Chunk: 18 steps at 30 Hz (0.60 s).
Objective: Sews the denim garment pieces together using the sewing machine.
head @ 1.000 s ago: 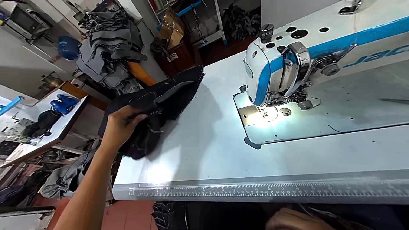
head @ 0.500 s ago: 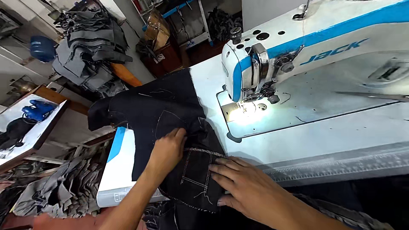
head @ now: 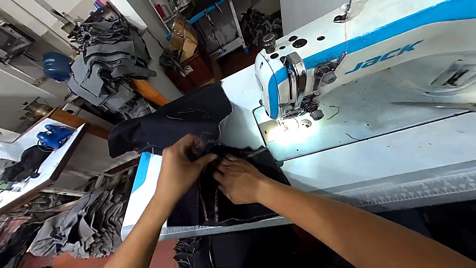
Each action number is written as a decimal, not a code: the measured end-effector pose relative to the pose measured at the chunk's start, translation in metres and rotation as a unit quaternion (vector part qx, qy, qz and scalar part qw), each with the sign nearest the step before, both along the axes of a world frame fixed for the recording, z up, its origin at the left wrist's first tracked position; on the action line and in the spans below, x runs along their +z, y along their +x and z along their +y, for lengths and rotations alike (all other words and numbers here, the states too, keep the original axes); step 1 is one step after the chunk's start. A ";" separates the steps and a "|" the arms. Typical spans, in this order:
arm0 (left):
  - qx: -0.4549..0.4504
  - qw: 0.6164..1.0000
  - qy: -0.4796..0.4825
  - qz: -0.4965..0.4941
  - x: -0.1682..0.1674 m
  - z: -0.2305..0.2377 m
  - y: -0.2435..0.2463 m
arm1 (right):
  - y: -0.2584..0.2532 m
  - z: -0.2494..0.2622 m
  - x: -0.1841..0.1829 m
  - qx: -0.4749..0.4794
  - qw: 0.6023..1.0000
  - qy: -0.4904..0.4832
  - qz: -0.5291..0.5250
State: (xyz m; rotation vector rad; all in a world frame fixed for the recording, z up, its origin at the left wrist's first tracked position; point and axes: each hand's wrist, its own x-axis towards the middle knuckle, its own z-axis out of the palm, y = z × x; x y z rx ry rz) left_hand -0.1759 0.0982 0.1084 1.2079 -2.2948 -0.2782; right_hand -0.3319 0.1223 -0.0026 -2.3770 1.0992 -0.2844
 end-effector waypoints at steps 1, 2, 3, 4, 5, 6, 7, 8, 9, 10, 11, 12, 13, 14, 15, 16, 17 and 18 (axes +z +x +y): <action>-0.009 1.000 -0.026 -0.011 0.000 0.000 0.003 | -0.002 -0.001 -0.002 0.024 1.000 -0.003 0.006; -0.014 0.999 -0.045 -0.024 -0.001 0.003 0.004 | -0.004 0.002 -0.004 0.042 0.999 -0.016 -0.007; -0.020 0.997 -0.061 -0.040 -0.002 0.008 -0.001 | -0.010 0.010 -0.004 0.051 0.997 -0.037 -0.036; -0.027 0.995 -0.080 -0.055 -0.004 0.012 -0.008 | -0.020 0.021 0.000 0.055 0.993 -0.063 -0.078; -0.035 0.992 -0.098 -0.069 -0.009 0.016 -0.015 | -0.034 0.036 0.004 0.055 0.987 -0.091 -0.121; -0.049 0.989 -0.118 -0.077 -0.020 0.022 -0.021 | -0.052 0.054 0.004 0.042 0.979 -0.121 -0.160; -0.073 0.985 -0.136 -0.080 -0.036 0.027 -0.027 | -0.071 0.073 0.000 0.007 0.968 -0.163 -0.191; -0.110 0.980 -0.144 -0.086 -0.057 0.033 -0.031 | -0.091 0.090 -0.008 -0.053 0.957 -0.210 -0.192; -0.158 0.972 -0.141 -0.096 -0.081 0.039 -0.034 | -0.108 0.104 -0.017 -0.123 0.948 -0.248 -0.160; -0.210 0.963 -0.131 -0.107 -0.104 0.044 -0.035 | -0.119 0.115 -0.027 -0.181 0.938 -0.270 -0.119; -0.253 0.955 -0.113 -0.110 -0.117 0.045 -0.036 | -0.125 0.122 -0.037 -0.218 0.931 -0.279 -0.089; -0.284 0.948 -0.093 -0.107 -0.119 0.040 -0.035 | -0.127 0.127 -0.044 -0.242 0.925 -0.285 -0.067; -0.311 0.941 -0.077 -0.110 -0.113 0.031 -0.034 | -0.125 0.130 -0.050 -0.263 0.918 -0.294 -0.053; -0.328 0.934 -0.072 -0.118 -0.105 0.022 -0.033 | -0.121 0.133 -0.053 -0.276 0.911 -0.302 -0.045; -0.333 0.931 -0.077 -0.131 -0.100 0.016 -0.032 | -0.118 0.134 -0.056 -0.283 0.907 -0.310 -0.042; -0.331 0.928 -0.087 -0.149 -0.097 0.012 -0.031 | -0.116 0.133 -0.057 -0.285 0.905 -0.315 -0.037; -0.331 0.924 -0.106 -0.162 -0.098 0.009 -0.030 | -0.115 0.132 -0.057 -0.284 0.904 -0.317 -0.034; -0.333 0.918 -0.141 -0.162 -0.100 0.008 -0.028 | -0.115 0.131 -0.056 -0.281 0.905 -0.318 -0.032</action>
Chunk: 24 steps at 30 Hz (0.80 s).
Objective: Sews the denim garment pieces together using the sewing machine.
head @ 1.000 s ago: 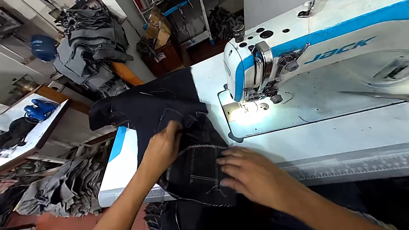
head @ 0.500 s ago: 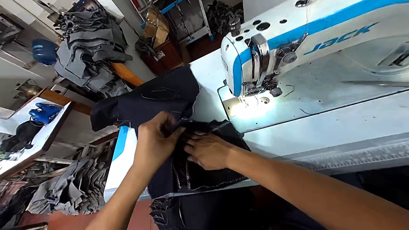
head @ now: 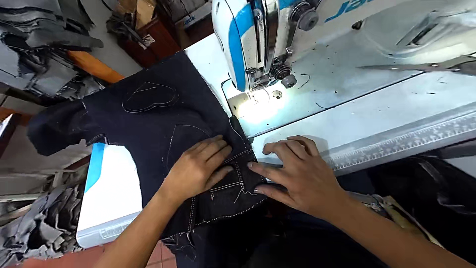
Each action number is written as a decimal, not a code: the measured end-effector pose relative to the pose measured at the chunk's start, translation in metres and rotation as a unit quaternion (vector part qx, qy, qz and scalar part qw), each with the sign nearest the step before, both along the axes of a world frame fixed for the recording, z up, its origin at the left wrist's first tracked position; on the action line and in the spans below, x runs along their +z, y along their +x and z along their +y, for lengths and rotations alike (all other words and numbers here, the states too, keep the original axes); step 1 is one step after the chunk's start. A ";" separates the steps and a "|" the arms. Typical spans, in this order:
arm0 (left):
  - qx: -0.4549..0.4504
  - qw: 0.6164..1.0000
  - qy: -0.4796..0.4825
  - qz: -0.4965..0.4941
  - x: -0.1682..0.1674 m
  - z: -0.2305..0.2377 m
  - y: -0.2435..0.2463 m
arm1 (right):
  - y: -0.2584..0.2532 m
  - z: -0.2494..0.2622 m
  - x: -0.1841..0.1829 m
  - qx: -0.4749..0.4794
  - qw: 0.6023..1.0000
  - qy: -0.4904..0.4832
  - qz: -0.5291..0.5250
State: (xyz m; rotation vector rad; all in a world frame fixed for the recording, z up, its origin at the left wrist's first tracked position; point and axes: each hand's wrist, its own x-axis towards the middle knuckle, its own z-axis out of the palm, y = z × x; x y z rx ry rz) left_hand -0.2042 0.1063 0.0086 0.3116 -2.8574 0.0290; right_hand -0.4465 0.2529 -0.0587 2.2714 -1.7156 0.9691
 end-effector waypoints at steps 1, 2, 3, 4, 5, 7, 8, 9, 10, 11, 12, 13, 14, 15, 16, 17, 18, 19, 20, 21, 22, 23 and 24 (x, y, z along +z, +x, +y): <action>-0.011 0.999 -0.042 0.027 0.000 0.001 0.001 | 0.000 -0.001 0.001 0.003 1.000 0.001 0.003; -0.018 0.995 -0.077 0.060 0.001 0.003 0.002 | -0.001 -0.001 0.001 0.007 1.000 0.002 0.006; -0.017 0.992 -0.087 0.087 0.001 0.008 0.001 | -0.002 0.000 0.001 0.011 1.000 0.002 0.003; -0.015 0.993 -0.072 0.093 -0.002 0.013 -0.001 | -0.002 0.002 0.000 0.013 1.000 -0.002 0.002; -0.016 0.996 -0.033 0.087 -0.010 0.017 -0.002 | -0.003 0.003 -0.002 0.015 1.000 -0.015 -0.001; -0.039 0.992 0.059 0.101 -0.025 0.020 -0.003 | -0.003 0.005 -0.009 0.021 0.997 -0.073 -0.016; -0.048 0.991 0.071 0.105 -0.025 0.019 -0.003 | -0.003 0.005 -0.013 0.020 0.995 -0.100 -0.019; -0.056 0.991 0.062 0.103 -0.023 0.019 -0.003 | -0.003 0.006 -0.014 0.017 0.993 -0.112 -0.019; -0.062 0.992 0.041 0.105 -0.020 0.020 -0.003 | -0.002 0.007 -0.014 0.015 0.993 -0.113 -0.019; -0.063 0.991 0.016 0.113 -0.017 0.021 -0.004 | -0.002 0.007 -0.013 0.012 0.994 -0.106 -0.016; -0.063 0.990 0.003 0.122 -0.014 0.023 -0.006 | -0.002 0.005 -0.011 0.010 0.995 -0.098 -0.011; -0.063 0.990 0.002 0.124 -0.013 0.025 -0.008 | -0.003 0.004 -0.009 0.010 0.996 -0.090 -0.008; -0.062 0.992 0.011 0.111 -0.016 0.026 -0.010 | -0.003 0.004 -0.009 0.010 0.996 -0.085 -0.007; -0.057 0.993 0.029 0.096 -0.020 0.027 -0.011 | -0.004 0.005 -0.009 0.013 0.996 -0.086 -0.010; -0.049 0.993 0.054 0.091 -0.023 0.027 -0.010 | -0.004 0.006 -0.011 0.016 0.995 -0.094 -0.012; -0.037 0.993 0.074 0.087 -0.024 0.025 -0.010 | -0.005 0.006 -0.013 0.020 0.994 -0.106 -0.015; -0.025 0.992 0.096 0.082 -0.023 0.022 -0.010 | -0.005 0.007 -0.015 0.021 0.993 -0.117 -0.017; -0.017 0.989 0.121 0.082 -0.023 0.021 -0.010 | -0.005 0.008 -0.015 0.022 0.992 -0.120 -0.023; -0.012 0.986 0.141 0.086 -0.022 0.021 -0.010 | -0.005 0.008 -0.015 0.025 0.992 -0.119 -0.032; -0.007 0.983 0.156 0.097 -0.022 0.021 -0.010 | -0.005 0.008 -0.015 0.028 0.992 -0.118 -0.038; -0.001 0.980 0.163 0.112 -0.022 0.022 -0.010 | -0.004 0.008 -0.015 0.028 0.992 -0.118 -0.042; 0.004 0.980 0.161 0.119 -0.022 0.022 -0.011 | -0.005 0.008 -0.014 0.031 0.992 -0.117 -0.044; 0.009 0.981 0.154 0.121 -0.023 0.022 -0.011 | -0.006 0.008 -0.014 0.035 0.992 -0.116 -0.044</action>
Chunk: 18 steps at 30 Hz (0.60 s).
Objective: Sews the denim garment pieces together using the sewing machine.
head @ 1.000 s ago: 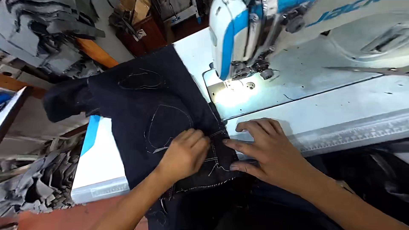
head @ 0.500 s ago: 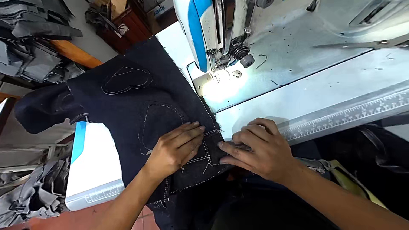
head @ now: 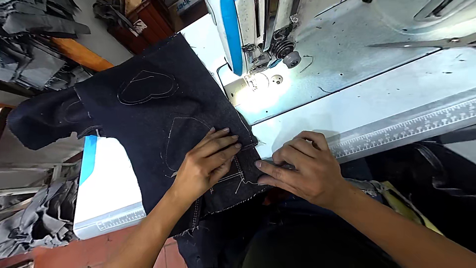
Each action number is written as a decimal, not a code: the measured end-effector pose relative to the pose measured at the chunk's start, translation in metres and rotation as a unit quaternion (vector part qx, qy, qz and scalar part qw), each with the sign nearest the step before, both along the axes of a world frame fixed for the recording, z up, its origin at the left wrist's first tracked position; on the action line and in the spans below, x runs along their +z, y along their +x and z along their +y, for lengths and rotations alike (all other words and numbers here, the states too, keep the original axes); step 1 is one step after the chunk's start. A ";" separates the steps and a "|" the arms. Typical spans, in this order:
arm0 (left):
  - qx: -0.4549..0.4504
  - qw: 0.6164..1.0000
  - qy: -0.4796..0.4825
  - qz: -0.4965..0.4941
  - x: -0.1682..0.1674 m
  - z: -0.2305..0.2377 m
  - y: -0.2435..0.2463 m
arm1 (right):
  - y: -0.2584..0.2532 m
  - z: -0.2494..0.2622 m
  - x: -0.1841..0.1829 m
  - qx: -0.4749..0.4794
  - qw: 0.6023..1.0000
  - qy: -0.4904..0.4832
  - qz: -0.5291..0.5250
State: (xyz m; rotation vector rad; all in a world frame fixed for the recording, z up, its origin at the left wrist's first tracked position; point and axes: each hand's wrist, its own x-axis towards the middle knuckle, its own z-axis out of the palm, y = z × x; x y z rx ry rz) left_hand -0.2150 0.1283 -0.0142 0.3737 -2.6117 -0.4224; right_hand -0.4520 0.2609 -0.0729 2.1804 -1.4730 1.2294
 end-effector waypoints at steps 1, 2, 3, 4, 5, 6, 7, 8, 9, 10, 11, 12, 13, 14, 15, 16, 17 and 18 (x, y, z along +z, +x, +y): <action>0.005 1.000 -0.007 -0.001 -0.001 0.001 0.000 | -0.001 0.000 0.000 0.009 1.000 -0.003 -0.001; 0.007 1.000 -0.010 -0.002 -0.002 0.002 0.000 | -0.001 0.000 0.000 0.019 1.000 -0.007 -0.001; 0.006 1.000 -0.012 -0.003 -0.002 0.002 0.000 | -0.002 0.001 -0.001 0.028 1.000 -0.010 -0.003; 0.001 1.000 -0.016 -0.008 -0.003 0.002 -0.001 | -0.002 0.001 -0.001 0.035 0.999 -0.012 -0.006; -0.006 1.000 -0.021 -0.015 -0.002 0.002 -0.001 | -0.002 0.001 -0.002 0.041 0.999 -0.013 -0.009; -0.011 0.999 -0.027 -0.022 -0.002 0.002 -0.001 | -0.003 0.002 -0.002 0.043 0.999 -0.012 -0.011; -0.015 0.999 -0.036 -0.029 -0.001 0.002 -0.001 | -0.003 0.002 -0.002 0.044 0.999 -0.013 -0.012; -0.018 0.998 -0.045 -0.033 -0.001 0.001 0.000 | -0.003 0.002 -0.003 0.043 0.999 -0.016 -0.014; -0.019 0.998 -0.053 -0.034 -0.001 0.001 0.000 | -0.003 0.002 -0.003 0.040 0.999 -0.018 -0.015; -0.018 0.998 -0.057 -0.033 -0.001 0.001 0.000 | -0.003 0.002 -0.004 0.039 0.999 -0.020 -0.016; -0.017 0.998 -0.060 -0.032 -0.001 0.000 0.001 | -0.003 0.001 -0.004 0.037 0.999 -0.022 -0.017; -0.016 0.997 -0.062 -0.034 -0.002 0.000 0.001 | -0.003 0.001 -0.004 0.036 0.999 -0.022 -0.017; -0.016 0.997 -0.061 -0.037 -0.001 0.000 0.000 | -0.003 0.001 -0.003 0.031 0.999 -0.020 -0.015; -0.014 0.997 -0.057 -0.040 -0.001 0.000 0.000 | -0.003 0.000 -0.003 0.026 0.999 -0.016 -0.011; -0.011 0.998 -0.049 -0.044 -0.001 0.000 -0.001 | -0.003 -0.001 -0.001 0.020 1.000 -0.003 -0.003; -0.006 0.998 -0.036 -0.047 0.001 0.000 -0.001 | -0.004 -0.001 0.002 0.017 1.000 0.018 0.007; 0.001 0.998 -0.020 -0.051 0.002 0.000 -0.002 | -0.004 -0.002 0.005 0.016 0.999 0.044 0.018; 0.009 0.998 0.002 -0.056 0.003 0.000 -0.002 | -0.004 -0.002 0.009 0.017 0.997 0.074 0.029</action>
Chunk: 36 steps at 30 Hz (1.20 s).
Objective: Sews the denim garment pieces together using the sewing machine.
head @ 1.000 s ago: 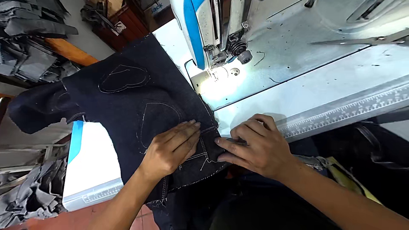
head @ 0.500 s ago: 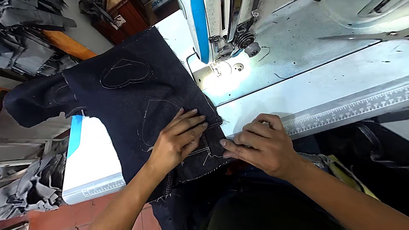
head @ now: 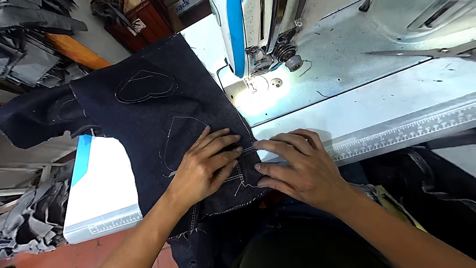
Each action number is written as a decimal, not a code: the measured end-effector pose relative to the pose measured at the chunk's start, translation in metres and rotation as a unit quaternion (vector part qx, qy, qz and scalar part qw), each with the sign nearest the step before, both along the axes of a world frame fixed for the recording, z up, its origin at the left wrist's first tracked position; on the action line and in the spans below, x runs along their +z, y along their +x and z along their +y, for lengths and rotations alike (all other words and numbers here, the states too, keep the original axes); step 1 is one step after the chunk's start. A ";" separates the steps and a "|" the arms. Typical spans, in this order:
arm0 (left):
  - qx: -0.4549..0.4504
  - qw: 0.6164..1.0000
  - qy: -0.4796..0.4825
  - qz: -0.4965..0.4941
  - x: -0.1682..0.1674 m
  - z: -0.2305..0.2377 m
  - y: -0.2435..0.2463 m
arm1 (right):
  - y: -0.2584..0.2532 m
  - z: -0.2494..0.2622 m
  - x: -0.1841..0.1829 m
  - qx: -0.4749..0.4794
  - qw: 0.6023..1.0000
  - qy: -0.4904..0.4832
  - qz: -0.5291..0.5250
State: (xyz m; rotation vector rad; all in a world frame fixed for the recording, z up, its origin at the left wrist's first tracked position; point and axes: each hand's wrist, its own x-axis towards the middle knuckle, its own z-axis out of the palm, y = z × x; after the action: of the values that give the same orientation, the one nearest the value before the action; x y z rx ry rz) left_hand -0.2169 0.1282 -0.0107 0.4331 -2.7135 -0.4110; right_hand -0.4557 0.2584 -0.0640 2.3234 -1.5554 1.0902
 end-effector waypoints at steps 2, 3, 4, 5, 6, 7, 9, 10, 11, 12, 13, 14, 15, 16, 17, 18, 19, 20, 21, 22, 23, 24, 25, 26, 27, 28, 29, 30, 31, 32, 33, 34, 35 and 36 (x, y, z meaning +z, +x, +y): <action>0.031 0.999 0.041 0.001 0.003 -0.002 -0.001 | 0.001 -0.001 0.005 0.002 0.999 0.046 0.011; 0.053 0.998 0.047 -0.003 0.005 -0.005 -0.003 | 0.000 -0.002 0.007 0.004 0.998 0.063 0.014; 0.073 0.997 0.037 -0.017 0.006 -0.009 -0.005 | 0.000 -0.002 0.008 0.006 0.997 0.072 0.017; 0.089 0.995 0.015 -0.030 0.006 -0.015 -0.007 | -0.001 -0.003 0.009 0.008 0.997 0.076 0.022; 0.101 0.994 -0.015 -0.036 0.005 -0.020 -0.009 | -0.001 -0.004 0.009 0.008 0.996 0.079 0.027; 0.112 0.991 -0.050 -0.044 0.003 -0.022 -0.010 | 0.000 -0.004 0.009 0.009 0.996 0.080 0.032; 0.137 0.984 -0.096 -0.067 -0.002 -0.018 -0.014 | 0.000 0.000 0.010 0.016 0.996 0.087 0.031; 0.149 0.983 -0.085 -0.068 -0.005 -0.013 -0.017 | -0.002 0.003 0.012 0.017 0.995 0.089 0.032; 0.160 0.982 -0.072 -0.068 -0.008 -0.007 -0.021 | -0.006 0.006 0.015 0.015 0.995 0.089 0.035; 0.169 0.981 -0.064 -0.070 -0.010 -0.001 -0.026 | -0.011 0.009 0.017 0.011 0.995 0.088 0.038; 0.173 0.981 -0.059 -0.072 -0.011 0.006 -0.032 | -0.017 0.013 0.019 0.008 0.995 0.089 0.035; 0.174 0.981 -0.055 -0.072 -0.011 0.010 -0.038 | -0.023 0.016 0.020 0.007 0.995 0.091 0.028; 0.174 0.981 -0.049 -0.072 -0.011 0.010 -0.045 | -0.028 0.017 0.020 0.007 0.996 0.091 0.020; 0.174 0.981 -0.042 -0.073 -0.010 0.006 -0.051 | -0.033 0.015 0.020 0.006 0.996 0.089 0.015; 0.175 0.981 -0.038 -0.076 -0.008 0.001 -0.056 | -0.037 0.013 0.020 0.004 0.996 0.087 0.014; 0.177 0.980 -0.038 -0.080 -0.007 -0.005 -0.061 | -0.041 0.009 0.019 0.001 0.996 0.085 0.016; 0.177 0.980 -0.038 -0.083 -0.007 -0.011 -0.064 | -0.043 0.005 0.018 -0.003 0.996 0.082 0.020; 0.176 0.980 -0.042 -0.084 -0.006 -0.017 -0.068 | -0.045 0.002 0.018 -0.006 0.997 0.080 0.021; 0.174 0.980 -0.046 -0.083 -0.006 -0.023 -0.070 | -0.047 -0.001 0.017 -0.008 0.997 0.081 0.016; 0.172 0.980 -0.049 -0.083 -0.006 -0.027 -0.072 | -0.049 -0.003 0.017 -0.013 0.996 0.085 0.009; 0.169 0.981 -0.052 -0.083 -0.005 -0.031 -0.073 | -0.049 -0.003 0.018 -0.019 0.996 0.091 0.005; 0.166 0.981 -0.050 -0.083 -0.005 -0.035 -0.074 | -0.049 -0.003 0.019 -0.027 0.995 0.095 0.004; 0.164 0.982 -0.046 -0.087 -0.005 -0.038 -0.074 | -0.047 -0.002 0.019 -0.035 0.995 0.097 0.005; 0.160 0.982 -0.040 -0.095 -0.005 -0.040 -0.074 | -0.045 -0.001 0.020 -0.042 0.994 0.100 0.009; 0.154 0.982 -0.036 -0.099 -0.006 -0.043 -0.074 | -0.042 -0.001 0.020 -0.048 0.994 0.102 0.014; 0.146 0.984 -0.034 -0.096 -0.006 -0.046 -0.075 | -0.041 -0.002 0.021 -0.054 0.993 0.101 0.022; 0.137 0.986 -0.034 -0.089 -0.006 -0.051 -0.077 | -0.039 -0.004 0.021 -0.058 0.993 0.097 0.027; 0.128 0.987 -0.033 -0.088 -0.006 -0.056 -0.078 | -0.039 -0.006 0.021 -0.061 0.993 0.093 0.033; 0.122 0.988 -0.034 -0.087 -0.006 -0.060 -0.079 | -0.038 -0.008 0.020 -0.060 0.994 0.090 0.036; 0.119 0.988 -0.040 -0.087 -0.005 -0.064 -0.080 | -0.037 -0.010 0.019 -0.058 0.994 0.088 0.037; 0.116 0.988 -0.055 -0.092 -0.004 -0.066 -0.081 | -0.038 -0.012 0.019 -0.053 0.994 0.087 0.037; 0.113 0.986 -0.074 -0.099 -0.003 -0.068 -0.081 | -0.039 -0.013 0.019 -0.045 0.994 0.089 0.036; 0.111 0.984 -0.096 -0.104 -0.002 -0.069 -0.081 | -0.040 -0.013 0.019 -0.035 0.994 0.094 0.033; 0.111 0.981 -0.111 -0.112 0.000 -0.067 -0.080 | -0.042 -0.013 0.020 -0.023 0.994 0.099 0.029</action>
State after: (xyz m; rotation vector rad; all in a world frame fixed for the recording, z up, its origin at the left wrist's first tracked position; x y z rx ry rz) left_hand -0.2970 0.0612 -0.0106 0.7475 -2.8399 0.0018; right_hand -0.4979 0.2458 -0.0443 2.4057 -1.7586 0.8873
